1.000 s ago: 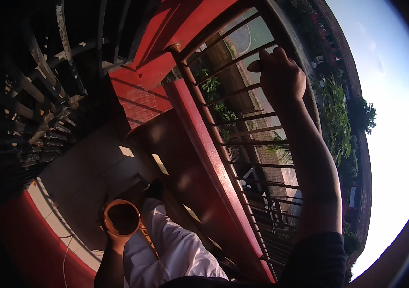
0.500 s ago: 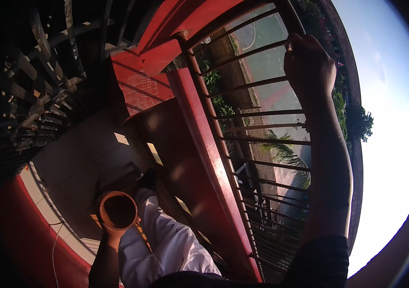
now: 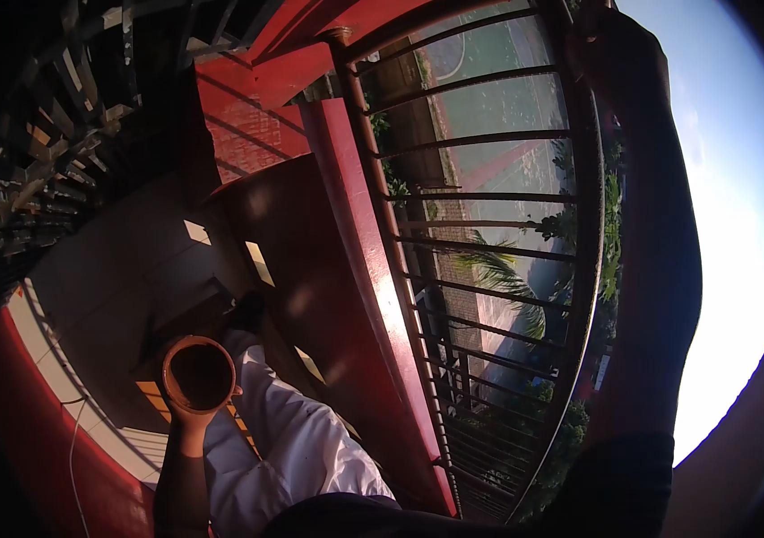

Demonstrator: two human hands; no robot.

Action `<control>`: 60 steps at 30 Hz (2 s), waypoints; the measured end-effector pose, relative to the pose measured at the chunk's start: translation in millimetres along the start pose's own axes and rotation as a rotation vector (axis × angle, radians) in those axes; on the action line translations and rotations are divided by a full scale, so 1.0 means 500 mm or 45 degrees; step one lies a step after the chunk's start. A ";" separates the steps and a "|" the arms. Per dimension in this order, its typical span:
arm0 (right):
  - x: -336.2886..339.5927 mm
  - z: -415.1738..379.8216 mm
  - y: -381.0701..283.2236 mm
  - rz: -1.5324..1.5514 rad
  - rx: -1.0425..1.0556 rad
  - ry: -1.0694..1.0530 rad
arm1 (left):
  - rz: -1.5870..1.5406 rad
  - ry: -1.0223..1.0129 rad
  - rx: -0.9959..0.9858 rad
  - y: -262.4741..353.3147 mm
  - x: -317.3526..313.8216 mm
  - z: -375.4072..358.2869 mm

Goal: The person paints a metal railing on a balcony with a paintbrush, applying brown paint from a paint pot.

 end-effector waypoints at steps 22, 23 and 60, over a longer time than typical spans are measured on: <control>0.026 -0.340 -0.077 0.478 -0.393 0.124 | 0.494 0.024 -0.186 0.048 0.008 0.031; 0.021 -0.355 -0.058 0.512 -0.434 0.157 | 0.466 0.026 -0.153 0.041 0.009 0.031; -0.126 -0.579 -0.366 0.588 -1.362 0.597 | 0.860 -0.483 -0.277 0.092 -0.116 0.097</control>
Point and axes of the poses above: each hand's wrist, its own z-axis towards the middle knuckle, its own x-axis out of the back of the hand, y = z × x, the point moved 4 cm from there along z, towards the middle knuckle, and after that the axes turned 15 degrees about -z, right-handed, at the moved point
